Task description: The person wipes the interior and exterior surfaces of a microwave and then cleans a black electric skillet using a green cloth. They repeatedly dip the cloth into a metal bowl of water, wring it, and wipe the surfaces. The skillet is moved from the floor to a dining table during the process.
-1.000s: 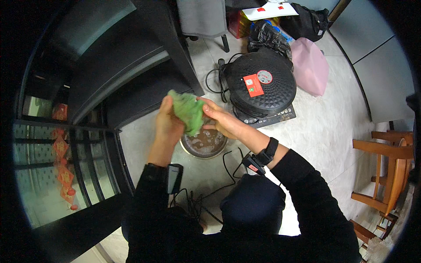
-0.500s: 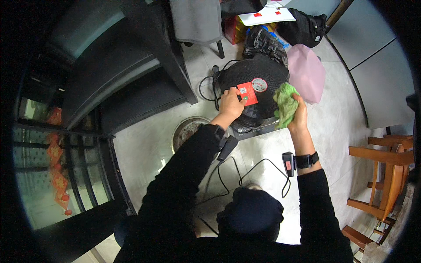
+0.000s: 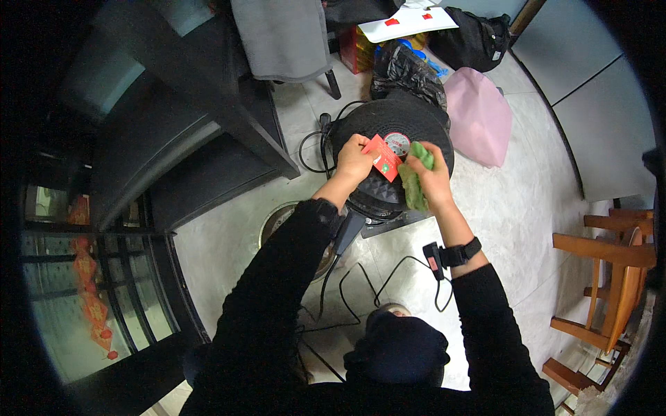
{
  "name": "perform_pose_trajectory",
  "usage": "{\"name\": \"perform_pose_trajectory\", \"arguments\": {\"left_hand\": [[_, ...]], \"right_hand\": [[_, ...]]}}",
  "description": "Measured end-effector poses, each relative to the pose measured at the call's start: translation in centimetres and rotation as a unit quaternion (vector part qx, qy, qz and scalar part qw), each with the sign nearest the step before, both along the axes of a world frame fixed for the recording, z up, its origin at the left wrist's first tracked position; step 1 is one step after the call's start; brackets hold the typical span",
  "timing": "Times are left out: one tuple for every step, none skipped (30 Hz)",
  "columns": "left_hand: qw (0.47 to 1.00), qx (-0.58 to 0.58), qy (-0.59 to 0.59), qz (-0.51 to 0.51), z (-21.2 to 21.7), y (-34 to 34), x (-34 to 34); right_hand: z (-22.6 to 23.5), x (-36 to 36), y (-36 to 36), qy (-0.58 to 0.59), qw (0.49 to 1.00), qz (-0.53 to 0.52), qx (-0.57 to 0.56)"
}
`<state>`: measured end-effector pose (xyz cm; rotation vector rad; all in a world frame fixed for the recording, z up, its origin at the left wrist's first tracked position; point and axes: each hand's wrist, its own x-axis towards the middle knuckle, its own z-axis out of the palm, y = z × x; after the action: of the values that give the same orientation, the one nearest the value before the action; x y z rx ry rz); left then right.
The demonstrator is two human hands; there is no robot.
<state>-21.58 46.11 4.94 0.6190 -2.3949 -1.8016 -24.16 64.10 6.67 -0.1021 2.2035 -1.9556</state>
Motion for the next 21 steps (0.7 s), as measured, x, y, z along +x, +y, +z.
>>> {"name": "perform_pose_trajectory", "arguments": {"left_hand": [[0.986,0.163,-0.022,0.022,0.4,0.4,0.3],[0.987,0.158,-0.01,-0.005,0.8,0.6,0.9],[0.988,0.152,0.003,-0.029,1.1,0.9,1.5],[0.988,0.147,0.016,-0.053,1.4,1.2,1.9],[0.985,0.158,0.045,-0.062,1.4,1.6,2.2],[0.979,0.173,0.047,-0.092,1.2,1.7,2.5],[0.974,0.192,0.046,-0.114,0.8,1.6,2.8],[0.984,0.154,0.066,-0.065,0.2,1.4,3.0],[0.988,0.117,0.096,-0.014,-0.7,1.1,3.1],[0.982,0.079,0.167,0.026,-1.8,0.8,3.3],[0.986,0.012,0.114,0.118,-2.9,-0.6,3.5],[0.984,-0.009,0.049,0.17,-3.9,-2.1,3.8],[0.976,-0.018,-0.03,0.216,-4.9,-3.2,4.2],[0.977,0.094,-0.067,0.177,-5.7,-3.7,4.5],[0.955,0.226,-0.138,0.133,-6.2,-4.1,4.9],[0.909,0.345,-0.214,0.095,-6.5,-4.5,5.2],[0.872,0.44,-0.209,0.046,-6.6,-4.4,5.5],[0.878,0.419,-0.229,0.043,-6.6,-4.2,5.7],[0.883,0.401,-0.241,0.031,-6.4,-3.8,5.8],[0.88,0.409,-0.24,0.039,-6.1,-3.5,5.9],[0.876,0.422,-0.232,0.035,-5.9,-3.2,5.9]], "right_hand": [[0.0,-0.5,-0.5,0.1,0.991,0.029,0.089],[0.1,-0.8,-0.8,0.144,0.978,0.039,0.142],[0.2,-1.0,-0.8,0.104,0.98,0.098,0.135],[0.5,-1.2,-0.4,0.043,0.978,0.152,0.137],[0.9,-1.4,0.2,-0.008,0.971,0.205,0.126],[1.4,-1.4,1.0,-0.035,0.959,0.244,0.139],[1.8,-1.4,1.8,-0.039,0.956,0.259,0.134],[2.5,-1.3,3.1,-0.039,0.959,0.219,0.175],[3.1,-1.2,4.7,-0.019,0.961,0.207,0.181],[4.1,-1.4,6.7,-0.083,0.964,0.16,0.196],[5.0,-1.6,8.6,-0.134,0.963,0.125,0.199],[5.4,-1.6,10.0,-0.118,0.951,0.118,0.261],[5.7,-1.5,10.9,-0.114,0.926,0.088,0.349],[6.1,-1.4,11.7,-0.032,0.909,0.114,0.399],[6.6,-1.5,12.1,0.021,0.86,0.119,0.495],[6.9,-1.5,11.9,0.048,0.857,0.082,0.507],[7.3,-1.5,11.4,0.106,0.834,0.054,0.538],[7.7,-1.5,10.4,0.136,0.859,0.039,0.491],[7.9,-1.4,9.1,0.201,0.876,0.017,0.438],[8.0,-1.3,7.4,0.189,0.904,0.045,0.38],[7.8,-1.2,5.5,0.235,0.923,0.082,0.295]]}}
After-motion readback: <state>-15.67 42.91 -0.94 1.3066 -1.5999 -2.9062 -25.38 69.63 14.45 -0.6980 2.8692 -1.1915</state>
